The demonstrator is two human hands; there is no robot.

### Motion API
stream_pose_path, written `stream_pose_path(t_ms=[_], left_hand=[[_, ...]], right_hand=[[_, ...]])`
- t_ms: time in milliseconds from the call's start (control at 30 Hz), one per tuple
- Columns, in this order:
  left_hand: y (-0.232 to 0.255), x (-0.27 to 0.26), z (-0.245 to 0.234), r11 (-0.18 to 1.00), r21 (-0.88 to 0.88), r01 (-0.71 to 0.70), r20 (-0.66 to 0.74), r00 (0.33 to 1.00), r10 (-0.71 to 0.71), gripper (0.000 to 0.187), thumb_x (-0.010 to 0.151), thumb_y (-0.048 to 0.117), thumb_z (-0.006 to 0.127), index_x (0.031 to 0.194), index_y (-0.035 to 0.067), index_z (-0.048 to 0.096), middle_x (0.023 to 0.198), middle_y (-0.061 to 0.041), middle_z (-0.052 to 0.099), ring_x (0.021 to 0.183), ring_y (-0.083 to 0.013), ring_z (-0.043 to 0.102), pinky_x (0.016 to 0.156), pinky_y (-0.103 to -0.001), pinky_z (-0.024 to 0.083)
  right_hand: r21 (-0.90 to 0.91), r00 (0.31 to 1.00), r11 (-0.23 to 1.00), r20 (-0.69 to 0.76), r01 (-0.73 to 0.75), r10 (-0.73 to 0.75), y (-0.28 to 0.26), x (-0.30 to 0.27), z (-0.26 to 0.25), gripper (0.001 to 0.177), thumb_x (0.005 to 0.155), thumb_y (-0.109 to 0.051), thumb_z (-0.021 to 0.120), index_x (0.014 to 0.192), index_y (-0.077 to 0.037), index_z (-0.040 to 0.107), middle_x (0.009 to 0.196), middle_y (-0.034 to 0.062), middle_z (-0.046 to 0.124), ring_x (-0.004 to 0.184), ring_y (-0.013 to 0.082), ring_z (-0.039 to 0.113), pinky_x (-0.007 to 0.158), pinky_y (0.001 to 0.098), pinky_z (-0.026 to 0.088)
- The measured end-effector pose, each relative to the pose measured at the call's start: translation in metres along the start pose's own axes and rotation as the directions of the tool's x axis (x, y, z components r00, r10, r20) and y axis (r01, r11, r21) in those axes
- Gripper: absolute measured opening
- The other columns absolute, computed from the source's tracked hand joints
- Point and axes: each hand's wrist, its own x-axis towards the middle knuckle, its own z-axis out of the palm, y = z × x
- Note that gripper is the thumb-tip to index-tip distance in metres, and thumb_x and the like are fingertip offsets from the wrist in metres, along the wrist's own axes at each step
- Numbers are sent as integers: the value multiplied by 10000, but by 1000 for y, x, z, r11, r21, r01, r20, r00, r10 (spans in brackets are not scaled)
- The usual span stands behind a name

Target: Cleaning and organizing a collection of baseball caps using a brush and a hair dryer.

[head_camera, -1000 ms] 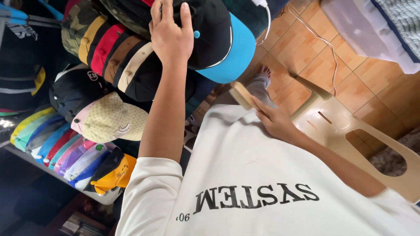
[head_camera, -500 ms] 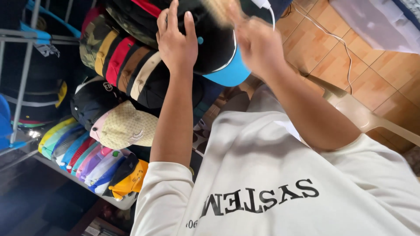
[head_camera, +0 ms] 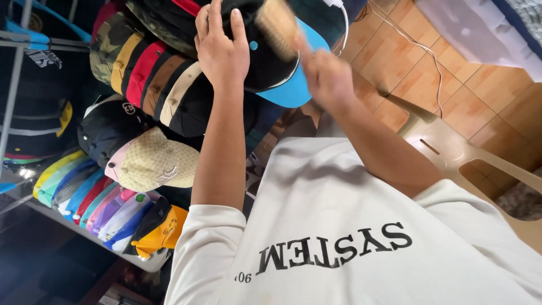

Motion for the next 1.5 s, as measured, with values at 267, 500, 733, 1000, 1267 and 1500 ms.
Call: stream_pose_path(t_ms=[267,500,733,1000,1267,1500], left_hand=[[-9,-3,5,999,-11,-39,-19,999,39,437,1073,514,430,1457,322,509,1477,-29,560,1227,-287,670,1022,-447,535],[-3,0,3,1000,-9,20,-24,999,-20,476,1044,518,467,1441,263,526,1473,-72,557,1219,-360,663,999,-506,560],[-11,0,9,999,32,-8,-12,1000,8,505,1076,548,445,1517,300,451,1551,-67,520,1302,-336,657,1069,-486,550],[-1,1,2,998,13,65,12,998,-65,491,1036,558,437,1460,321,503,1504,-19,542,1264,-310,651,991,-482,566],[-1,0,2,998,11,55,8,998,-55,485,1021,501,515,1434,251,545,1526,-36,495,1180,-359,661,953,-500,596],[-6,1,5,999,12,-37,-30,999,38,463,1051,500,489,1434,245,538,1460,-61,564,1234,-307,677,1053,-478,536]], right_hand=[[71,962,972,179,-224,208,17,-6,-21,570,1060,-77,624,1583,-230,454,806,133,596,717,338,599,663,428,446],[-115,820,911,403,-396,407,24,-115,-50,511,1037,-162,562,1524,-313,520,1002,66,701,891,311,634,660,431,437],[-77,971,984,168,-159,170,89,18,22,550,1054,-80,672,1520,-357,575,792,79,650,645,311,598,541,452,416],[133,956,980,274,-148,108,32,-114,-29,513,1097,-44,561,1567,-221,457,809,49,515,701,247,511,628,386,411],[-331,818,809,500,485,-286,31,-63,-40,607,1012,-193,621,1519,-514,527,832,-75,530,752,112,560,467,280,415],[-84,642,858,701,507,-311,-23,-1,40,759,892,-35,550,1504,-481,509,941,52,608,569,253,576,375,391,390]])
